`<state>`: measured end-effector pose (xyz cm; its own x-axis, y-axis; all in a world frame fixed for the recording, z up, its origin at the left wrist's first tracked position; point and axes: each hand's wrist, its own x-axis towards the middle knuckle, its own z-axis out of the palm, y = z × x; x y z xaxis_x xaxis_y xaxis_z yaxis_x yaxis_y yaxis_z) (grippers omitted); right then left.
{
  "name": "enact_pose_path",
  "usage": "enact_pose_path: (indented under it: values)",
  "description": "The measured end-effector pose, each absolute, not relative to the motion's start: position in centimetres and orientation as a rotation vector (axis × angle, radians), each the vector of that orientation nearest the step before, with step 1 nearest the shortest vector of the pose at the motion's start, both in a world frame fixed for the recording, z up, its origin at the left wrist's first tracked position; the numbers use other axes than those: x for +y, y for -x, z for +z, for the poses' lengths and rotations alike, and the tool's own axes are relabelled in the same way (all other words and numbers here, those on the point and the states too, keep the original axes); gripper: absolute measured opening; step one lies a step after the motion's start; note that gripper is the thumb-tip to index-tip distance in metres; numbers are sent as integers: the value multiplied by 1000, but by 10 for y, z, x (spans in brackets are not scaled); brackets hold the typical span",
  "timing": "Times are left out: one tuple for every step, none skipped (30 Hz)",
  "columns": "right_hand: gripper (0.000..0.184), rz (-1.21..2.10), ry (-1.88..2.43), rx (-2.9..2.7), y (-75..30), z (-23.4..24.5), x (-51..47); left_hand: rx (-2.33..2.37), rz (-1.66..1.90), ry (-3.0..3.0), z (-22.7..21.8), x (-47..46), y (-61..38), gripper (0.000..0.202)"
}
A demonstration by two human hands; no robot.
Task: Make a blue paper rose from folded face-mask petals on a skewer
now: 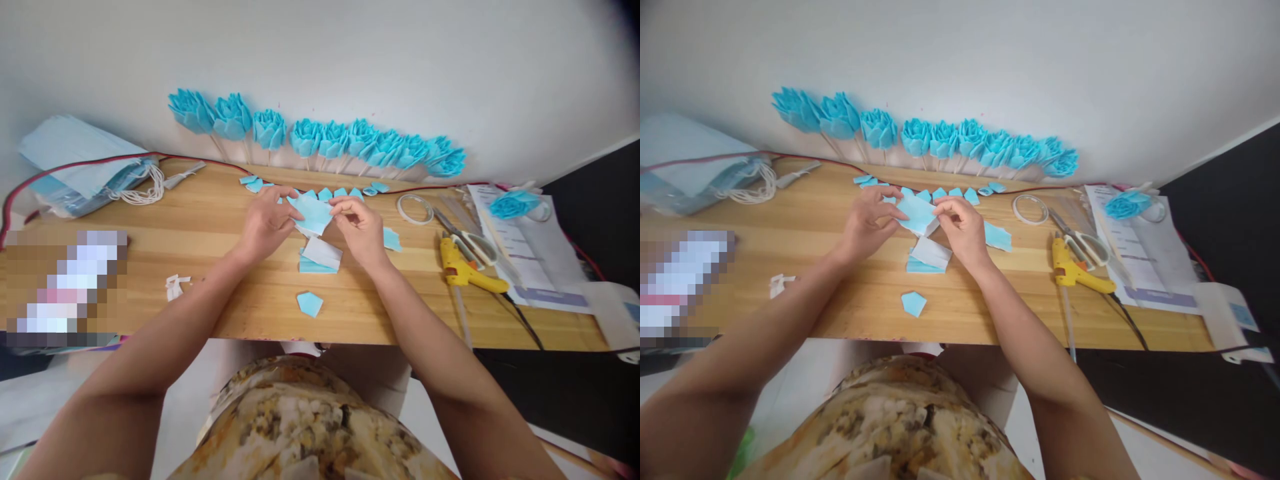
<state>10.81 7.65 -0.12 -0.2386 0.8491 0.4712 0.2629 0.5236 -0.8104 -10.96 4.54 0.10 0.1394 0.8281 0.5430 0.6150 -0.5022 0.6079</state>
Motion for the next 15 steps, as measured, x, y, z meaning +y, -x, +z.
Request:
enact_pose_path:
  values:
    - [12,726,934,-1790,-108,-2,77,1462,1255,-2238,2,46,111,19]
    - [14,713,934,-1814,-108,-3,78,1513,1225,-2277,2,46,112,20]
    - [15,700,931,-1841,-109,-4,79,1568,1202,-2292,1,47,113,21]
    - [15,692,930,-1873,-109,-5,80,1624,1182,-2289,-1,48,114,22]
    - [17,689,934,-1902,-110,-5,81,1683,1155,-2269,-3,50,116,23]
    - [19,695,946,-1925,-112,-5,82,1737,1114,-2242,-7,51,118,23]
    - [21,709,962,-1937,-113,-5,83,1782,1059,-2212,-10,53,120,23]
    - [23,726,981,-1939,-114,-5,84,1816,998,-2185,-14,54,122,23]
    - [25,743,998,-1933,-116,-4,85,1840,941,-2166,-18,55,124,22]
    - [25,758,1010,-1924,-117,-3,86,1856,897,-2158,-21,56,125,21]
    - [25,770,1014,-1914,-118,-2,86,1866,872,-2160,-24,56,126,20]
    - [24,782,1014,-1907,-119,-1,87,1870,865,-2171,-25,56,126,19]
    - [24,794,1013,-1901,-119,1,87,1865,876,-2183,-26,56,126,20]
    - [23,806,1014,-1898,-119,2,86,1849,903,-2192,-25,55,125,21]
    - [22,821,1016,-1896,-120,4,85,1820,944,-2191,-23,54,123,22]
